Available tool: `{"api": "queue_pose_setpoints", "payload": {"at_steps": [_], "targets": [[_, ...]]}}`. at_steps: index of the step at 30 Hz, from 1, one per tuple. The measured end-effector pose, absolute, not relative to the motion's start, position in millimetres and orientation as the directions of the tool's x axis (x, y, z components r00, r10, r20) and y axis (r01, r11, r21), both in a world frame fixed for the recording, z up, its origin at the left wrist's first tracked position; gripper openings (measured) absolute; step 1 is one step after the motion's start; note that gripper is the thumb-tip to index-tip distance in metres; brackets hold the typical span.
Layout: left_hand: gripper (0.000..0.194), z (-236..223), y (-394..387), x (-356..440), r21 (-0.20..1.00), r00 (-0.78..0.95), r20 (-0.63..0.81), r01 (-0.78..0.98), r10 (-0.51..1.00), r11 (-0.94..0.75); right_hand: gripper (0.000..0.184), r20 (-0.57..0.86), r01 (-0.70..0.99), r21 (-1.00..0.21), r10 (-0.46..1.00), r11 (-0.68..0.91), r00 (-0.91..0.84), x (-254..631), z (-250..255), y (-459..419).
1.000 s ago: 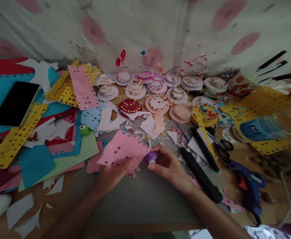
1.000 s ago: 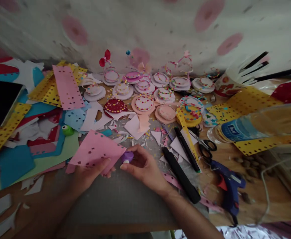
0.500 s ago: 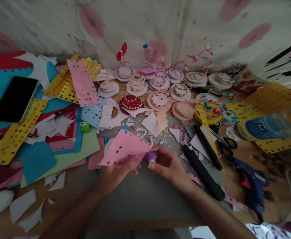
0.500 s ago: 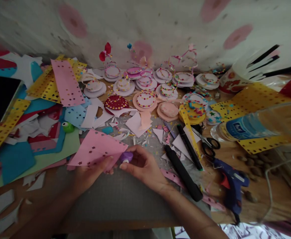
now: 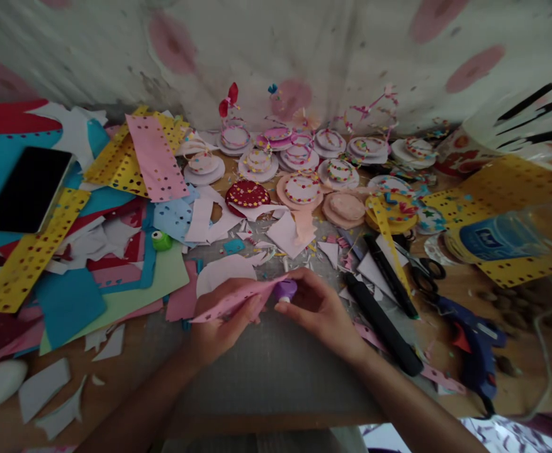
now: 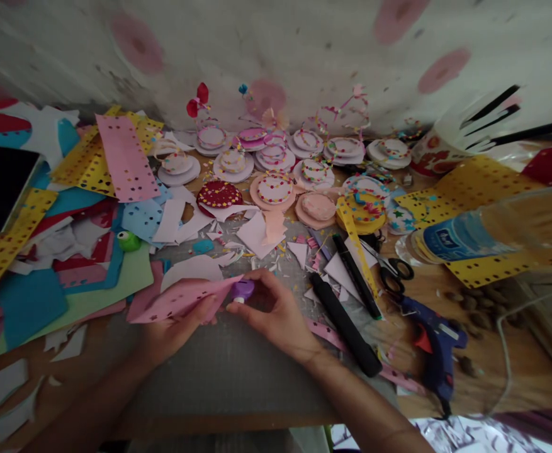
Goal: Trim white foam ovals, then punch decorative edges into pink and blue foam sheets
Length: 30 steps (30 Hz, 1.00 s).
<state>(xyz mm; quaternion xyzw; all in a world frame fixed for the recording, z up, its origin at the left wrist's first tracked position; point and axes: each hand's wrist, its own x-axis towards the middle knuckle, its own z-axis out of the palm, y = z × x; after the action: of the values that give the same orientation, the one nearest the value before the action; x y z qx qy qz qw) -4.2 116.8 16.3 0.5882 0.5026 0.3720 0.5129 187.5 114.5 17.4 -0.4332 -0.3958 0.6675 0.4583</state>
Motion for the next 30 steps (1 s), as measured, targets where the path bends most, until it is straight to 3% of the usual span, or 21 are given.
{"api": "queue_pose_setpoints", "payload": {"at_steps": [7,13,22,30], "targets": [[0.018,16.7,117.4,-4.9,0.979,0.261,-0.078,0.203,0.962,0.024,0.031,-0.274,-0.267,-0.899,0.922,-0.346,-0.272,193.0,18.7,116.3],[0.016,28.4,122.7,-6.2,0.931,0.323,-0.005,0.348,0.946,-0.114,0.03,-0.264,-0.145,-0.936,0.913,-0.32,-0.31,197.7,19.0,118.0],[0.018,14.3,113.8,-0.1,0.964,0.268,-0.259,0.129,0.928,0.232,0.03,-0.265,-0.318,-0.858,0.879,-0.403,-0.398,201.0,24.3,120.2],[0.02,17.9,110.4,4.7,0.959,0.252,-0.281,0.05,0.926,0.278,0.036,-0.271,-0.398,-0.839,0.919,-0.372,-0.287,193.8,18.7,117.7]]}}
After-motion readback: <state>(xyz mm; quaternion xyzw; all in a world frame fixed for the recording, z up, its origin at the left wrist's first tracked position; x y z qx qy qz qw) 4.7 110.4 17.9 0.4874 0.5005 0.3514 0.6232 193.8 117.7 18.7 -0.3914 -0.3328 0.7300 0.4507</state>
